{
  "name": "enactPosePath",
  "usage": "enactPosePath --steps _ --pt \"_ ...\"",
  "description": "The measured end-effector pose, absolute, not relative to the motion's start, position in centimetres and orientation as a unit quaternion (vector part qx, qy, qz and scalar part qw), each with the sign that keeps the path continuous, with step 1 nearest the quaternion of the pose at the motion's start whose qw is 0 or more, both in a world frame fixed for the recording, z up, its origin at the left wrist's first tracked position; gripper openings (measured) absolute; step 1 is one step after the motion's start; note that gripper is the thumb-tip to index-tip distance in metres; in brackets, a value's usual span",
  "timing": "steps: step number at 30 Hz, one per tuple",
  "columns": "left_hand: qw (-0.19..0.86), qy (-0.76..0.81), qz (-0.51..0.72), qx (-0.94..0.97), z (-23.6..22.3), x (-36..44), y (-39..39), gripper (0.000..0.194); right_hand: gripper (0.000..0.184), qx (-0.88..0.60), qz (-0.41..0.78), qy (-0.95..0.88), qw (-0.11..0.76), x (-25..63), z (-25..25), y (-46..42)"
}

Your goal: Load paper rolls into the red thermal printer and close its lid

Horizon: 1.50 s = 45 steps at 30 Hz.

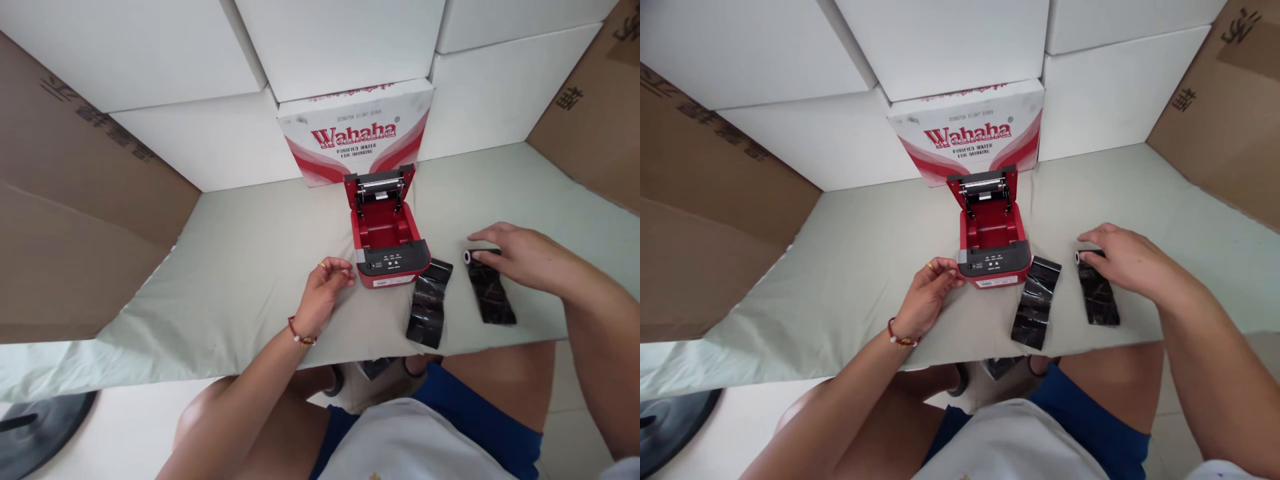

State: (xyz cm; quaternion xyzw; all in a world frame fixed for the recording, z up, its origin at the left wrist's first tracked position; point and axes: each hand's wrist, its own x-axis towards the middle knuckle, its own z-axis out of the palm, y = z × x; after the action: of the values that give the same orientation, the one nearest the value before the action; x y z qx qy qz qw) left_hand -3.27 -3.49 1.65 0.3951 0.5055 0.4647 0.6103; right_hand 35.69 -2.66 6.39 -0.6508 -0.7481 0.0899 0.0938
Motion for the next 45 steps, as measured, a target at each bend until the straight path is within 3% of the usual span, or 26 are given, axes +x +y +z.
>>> enactPosePath --steps 6,11,15,17,21,25,33,37,45 --pt "0.576 0.520 0.494 0.391 3.6 -2.8 0.0 0.023 0.040 -0.610 0.215 -0.754 0.114 31.5 5.5 -3.1" --pt "0.569 0.513 0.532 0.360 2.8 -1.3 3.9 0.022 0.042 -0.603 0.190 -0.774 0.027 29.4 4.4 -2.9" --pt "0.558 0.520 0.552 0.337 1.6 -0.2 5.5 0.023 0.038 -0.623 0.162 -0.765 0.007 28.0 4.5 -3.7" --pt "0.540 0.526 0.567 0.332 1.8 -0.1 5.2 0.024 0.034 -0.623 0.163 -0.764 0.038 27.8 5.0 -4.8" --pt "0.493 0.506 0.624 0.334 3.5 -0.4 1.0 0.024 0.031 -0.583 0.230 -0.754 0.195 28.4 6.7 -9.4" --pt "0.581 0.441 0.534 0.428 5.4 -0.6 -6.8 0.029 0.024 -0.522 0.319 -0.737 0.288 27.7 8.0 -14.5" --pt "0.713 0.375 0.304 0.509 6.9 -0.5 -13.4 0.081 0.025 -0.397 0.331 -0.771 0.373 23.9 6.8 -16.7" --pt "0.805 0.303 0.241 0.448 6.0 0.0 -13.5 0.076 0.025 -0.349 0.318 -0.802 0.366 23.5 6.7 -16.3" --pt "0.850 0.287 0.239 0.371 3.8 1.0 -13.1 0.069 0.026 -0.367 0.317 -0.800 0.354 22.9 6.7 -16.1"
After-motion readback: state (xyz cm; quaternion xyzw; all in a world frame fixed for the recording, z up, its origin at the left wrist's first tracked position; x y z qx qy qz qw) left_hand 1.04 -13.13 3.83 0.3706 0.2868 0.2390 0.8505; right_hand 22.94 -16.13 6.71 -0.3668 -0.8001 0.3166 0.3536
